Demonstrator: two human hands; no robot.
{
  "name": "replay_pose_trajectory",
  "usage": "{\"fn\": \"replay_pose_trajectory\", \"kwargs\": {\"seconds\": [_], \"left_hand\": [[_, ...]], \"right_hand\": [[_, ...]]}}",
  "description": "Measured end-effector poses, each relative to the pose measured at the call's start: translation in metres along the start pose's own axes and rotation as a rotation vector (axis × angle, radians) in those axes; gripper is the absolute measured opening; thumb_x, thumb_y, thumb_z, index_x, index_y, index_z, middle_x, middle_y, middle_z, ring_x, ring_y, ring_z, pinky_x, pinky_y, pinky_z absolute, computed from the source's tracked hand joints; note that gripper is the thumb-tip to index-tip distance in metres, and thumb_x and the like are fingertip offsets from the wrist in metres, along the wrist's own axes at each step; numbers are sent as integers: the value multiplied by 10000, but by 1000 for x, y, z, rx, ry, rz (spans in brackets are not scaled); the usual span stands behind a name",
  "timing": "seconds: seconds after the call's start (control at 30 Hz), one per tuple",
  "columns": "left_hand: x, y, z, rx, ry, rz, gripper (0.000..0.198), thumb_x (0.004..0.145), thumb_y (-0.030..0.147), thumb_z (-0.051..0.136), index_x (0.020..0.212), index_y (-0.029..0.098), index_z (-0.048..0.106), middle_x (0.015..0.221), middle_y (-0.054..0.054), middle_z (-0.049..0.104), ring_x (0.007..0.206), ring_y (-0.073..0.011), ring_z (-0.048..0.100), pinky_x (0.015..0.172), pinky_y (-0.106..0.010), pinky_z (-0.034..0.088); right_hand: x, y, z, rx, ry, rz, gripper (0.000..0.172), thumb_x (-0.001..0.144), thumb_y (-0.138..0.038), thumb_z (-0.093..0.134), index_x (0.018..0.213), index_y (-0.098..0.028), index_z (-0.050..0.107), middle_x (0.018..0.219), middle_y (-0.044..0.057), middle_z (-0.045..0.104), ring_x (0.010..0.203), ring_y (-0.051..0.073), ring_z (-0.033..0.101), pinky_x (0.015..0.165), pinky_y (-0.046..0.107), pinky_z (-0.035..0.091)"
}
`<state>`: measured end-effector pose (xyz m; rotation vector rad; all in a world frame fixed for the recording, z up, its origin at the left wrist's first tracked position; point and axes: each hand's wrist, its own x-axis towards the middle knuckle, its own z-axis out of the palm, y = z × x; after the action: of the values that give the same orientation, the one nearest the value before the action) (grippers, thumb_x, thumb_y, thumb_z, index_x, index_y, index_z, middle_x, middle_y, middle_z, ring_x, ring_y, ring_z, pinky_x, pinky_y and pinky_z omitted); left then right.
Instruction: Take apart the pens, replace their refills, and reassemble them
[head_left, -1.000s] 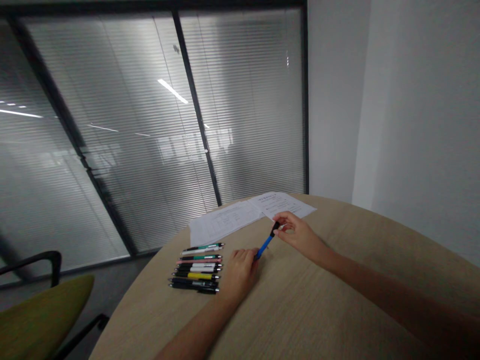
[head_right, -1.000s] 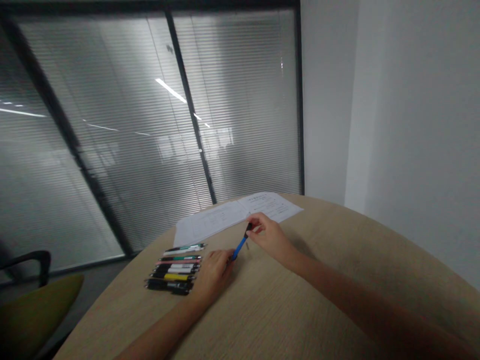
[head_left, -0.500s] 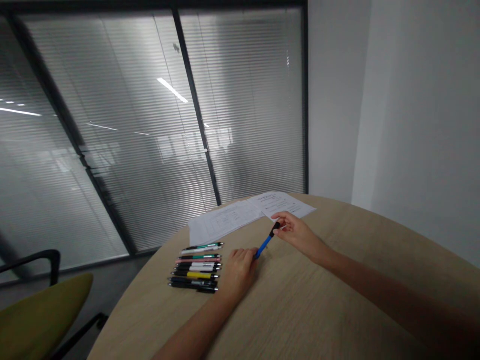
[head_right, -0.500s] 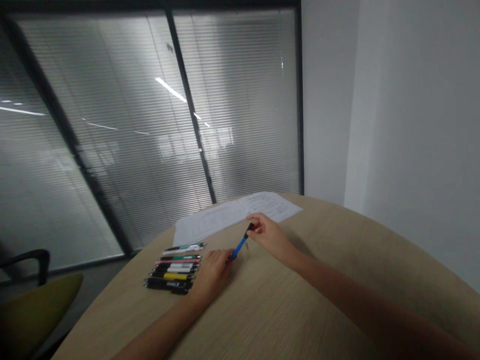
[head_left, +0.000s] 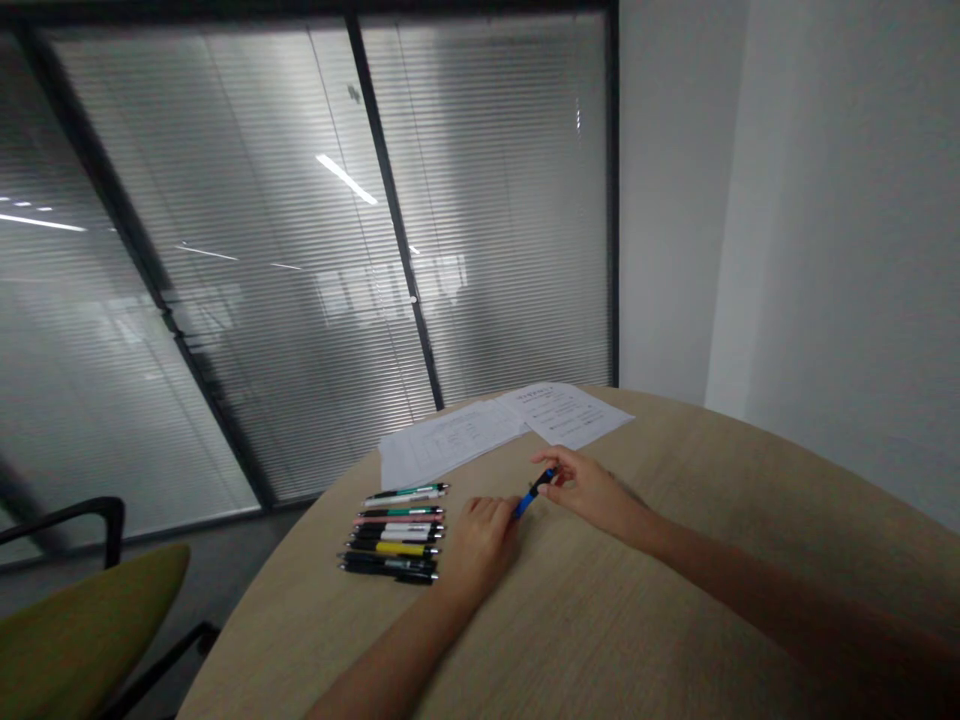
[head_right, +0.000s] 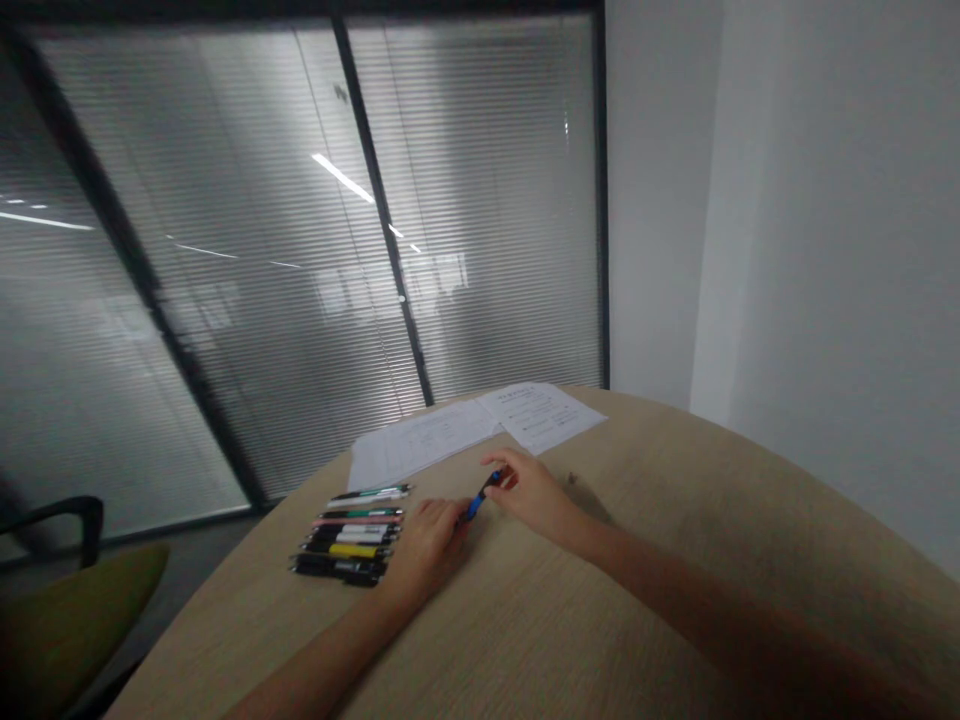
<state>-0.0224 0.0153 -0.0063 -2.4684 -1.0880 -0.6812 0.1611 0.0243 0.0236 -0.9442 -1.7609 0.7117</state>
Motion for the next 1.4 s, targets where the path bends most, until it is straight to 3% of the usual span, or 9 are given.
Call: {"fn": "replay_pose_trajectory", "kwargs": {"seconds": [0.17,0.27,0.4,0.53,0.87,0.97,1.1,1.27,1.4], "left_hand": [[-1,-5,6,-50,32,-73,212,795,118,416,975,173,513,800,-50,624,760,-179,567,683,-298,410],[-2,-8,9,-78,78,-159,209,800,127,414,982,167,507,812,-55,628,764,-188,567,686,-308,424],[-2,-10,9,-91,93,-200,187,804,150,431,971,166,514,816,-54,628,764,-196,568,686,-314,435],[-2,-9,9,-84,82,-225,192,793,143,457,974,166,518,821,-48,626,760,-195,567,686,-310,433],[-1,-8,7,-57,46,-213,180,813,158,442,975,169,520,801,-46,622,750,-192,563,671,-297,420],[-1,-7,7,-60,40,-181,193,811,146,440,987,168,515,817,-46,625,767,-191,563,684,-302,420],[-2,-8,10,-64,37,-157,199,801,131,452,989,167,509,838,-47,629,780,-192,564,698,-306,419],[-2,-8,10,-63,35,-140,208,793,115,460,992,163,497,843,-46,628,778,-190,563,702,-307,416],[-1,-7,8,-64,31,-130,201,803,121,444,993,164,492,830,-43,625,764,-184,561,693,-303,415]], "right_hand": [[2,17,5,33,9,-16,391,651,-139,552,1032,-203,489,832,15,582,680,118,558,637,266,463],[-1,30,7,-117,-19,-49,498,670,-119,525,1153,-199,432,989,70,590,823,149,571,741,317,457],[-11,44,8,-446,-238,-162,439,721,-177,518,1159,-181,489,1226,115,484,1120,213,434,949,384,319],[-15,50,9,-638,-369,-209,372,774,-243,483,1132,-155,533,1241,126,474,1134,240,423,946,395,316],[-9,45,2,-753,-256,-200,202,769,-142,458,824,-145,652,851,90,643,839,204,572,779,330,431],[-9,48,2,-752,-217,-184,239,772,-111,436,909,-133,631,912,102,632,878,200,561,799,321,424],[-10,52,6,-739,-266,-227,303,767,-85,442,1019,-151,596,1063,87,600,992,181,518,888,295,370],[-9,53,6,-754,-282,-213,262,780,-95,432,929,-170,634,954,57,638,920,156,543,850,254,386],[-6,57,-1,-793,-189,-129,300,758,-64,420,978,-141,609,1012,91,604,973,176,510,875,282,358]]}}
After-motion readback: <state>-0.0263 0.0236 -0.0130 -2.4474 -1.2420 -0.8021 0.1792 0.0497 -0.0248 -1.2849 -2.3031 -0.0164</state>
